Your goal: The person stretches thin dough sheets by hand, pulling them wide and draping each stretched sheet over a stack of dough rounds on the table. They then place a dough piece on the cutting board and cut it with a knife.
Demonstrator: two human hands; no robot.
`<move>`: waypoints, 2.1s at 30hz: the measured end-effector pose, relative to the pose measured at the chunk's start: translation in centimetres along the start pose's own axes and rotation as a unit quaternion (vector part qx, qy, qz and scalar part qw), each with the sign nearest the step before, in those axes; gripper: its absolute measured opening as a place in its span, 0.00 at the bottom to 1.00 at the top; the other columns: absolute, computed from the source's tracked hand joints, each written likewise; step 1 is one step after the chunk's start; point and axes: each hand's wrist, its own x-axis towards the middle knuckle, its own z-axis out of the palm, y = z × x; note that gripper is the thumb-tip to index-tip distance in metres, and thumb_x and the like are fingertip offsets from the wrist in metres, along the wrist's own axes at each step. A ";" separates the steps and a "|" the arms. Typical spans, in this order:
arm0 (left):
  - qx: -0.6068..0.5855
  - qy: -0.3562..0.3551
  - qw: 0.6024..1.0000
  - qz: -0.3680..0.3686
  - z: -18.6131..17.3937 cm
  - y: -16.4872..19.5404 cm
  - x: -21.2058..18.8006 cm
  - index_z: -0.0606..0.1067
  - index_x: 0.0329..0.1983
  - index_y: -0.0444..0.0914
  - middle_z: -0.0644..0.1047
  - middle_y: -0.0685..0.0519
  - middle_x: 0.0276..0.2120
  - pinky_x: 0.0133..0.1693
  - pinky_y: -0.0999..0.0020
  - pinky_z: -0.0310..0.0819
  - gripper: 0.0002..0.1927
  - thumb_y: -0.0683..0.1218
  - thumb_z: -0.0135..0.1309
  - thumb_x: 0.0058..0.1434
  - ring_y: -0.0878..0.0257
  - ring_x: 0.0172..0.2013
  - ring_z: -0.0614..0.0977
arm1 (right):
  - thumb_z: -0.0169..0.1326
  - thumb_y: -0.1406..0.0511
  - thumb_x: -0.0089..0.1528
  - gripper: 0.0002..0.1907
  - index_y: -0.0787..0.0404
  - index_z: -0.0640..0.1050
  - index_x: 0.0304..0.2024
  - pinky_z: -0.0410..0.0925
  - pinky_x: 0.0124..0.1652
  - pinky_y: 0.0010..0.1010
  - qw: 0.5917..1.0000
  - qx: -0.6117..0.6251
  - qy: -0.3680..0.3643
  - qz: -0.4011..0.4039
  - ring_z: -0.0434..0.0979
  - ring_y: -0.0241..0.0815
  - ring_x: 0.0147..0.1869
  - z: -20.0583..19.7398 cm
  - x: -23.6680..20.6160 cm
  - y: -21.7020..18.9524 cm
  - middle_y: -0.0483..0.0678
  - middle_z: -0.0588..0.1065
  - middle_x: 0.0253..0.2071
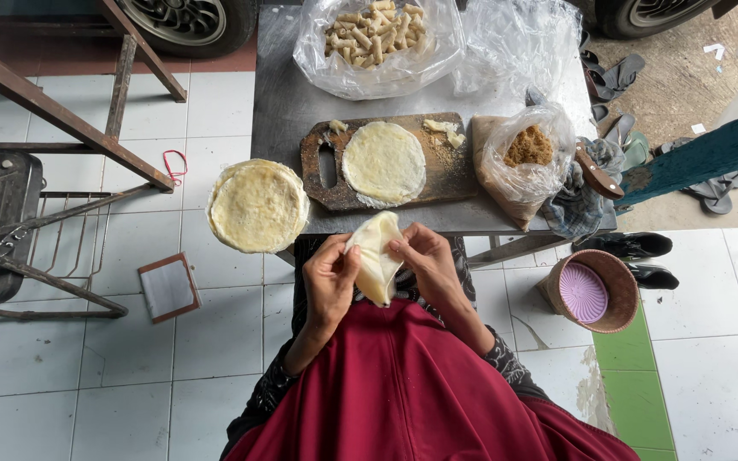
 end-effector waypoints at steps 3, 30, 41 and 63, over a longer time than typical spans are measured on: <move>-0.097 -0.029 0.994 -0.048 -0.2 -0.3 0.1 0.77 0.45 0.29 0.81 0.48 0.43 0.41 0.68 0.80 0.15 0.48 0.59 0.69 0.66 0.39 0.80 | 0.62 0.72 0.66 0.09 0.66 0.72 0.42 0.74 0.44 0.24 0.998 -0.024 0.037 -0.049 0.81 0.34 0.43 0.2 -0.2 0.5 0.51 0.81 0.40; -0.063 -0.020 0.997 0.026 0.8 -2.3 -0.2 0.80 0.47 0.35 0.79 0.55 0.39 0.39 0.78 0.73 0.10 0.47 0.56 0.73 0.72 0.38 0.77 | 0.60 0.63 0.57 0.20 0.58 0.70 0.49 0.77 0.41 0.28 0.971 0.229 0.049 0.043 0.82 0.37 0.45 1.6 -0.8 -0.7 0.45 0.80 0.42; -0.250 -0.105 0.950 -0.152 0.0 -1.4 -0.3 0.75 0.50 0.40 0.80 0.57 0.42 0.47 0.74 0.80 0.28 0.57 0.66 0.50 0.72 0.42 0.83 | 0.63 0.68 0.63 0.09 0.63 0.76 0.44 0.72 0.43 0.25 0.999 -0.042 0.024 -0.025 0.77 0.32 0.44 0.0 -0.9 0.7 0.44 0.79 0.41; -0.250 0.011 0.964 -0.086 0.4 -3.0 0.1 0.80 0.46 0.38 0.83 0.53 0.38 0.40 0.73 0.82 0.12 0.47 0.65 0.62 0.68 0.35 0.83 | 0.65 0.70 0.65 0.11 0.61 0.77 0.47 0.72 0.44 0.31 0.990 0.140 0.009 0.023 0.78 0.37 0.44 -1.9 0.9 1.4 0.47 0.78 0.42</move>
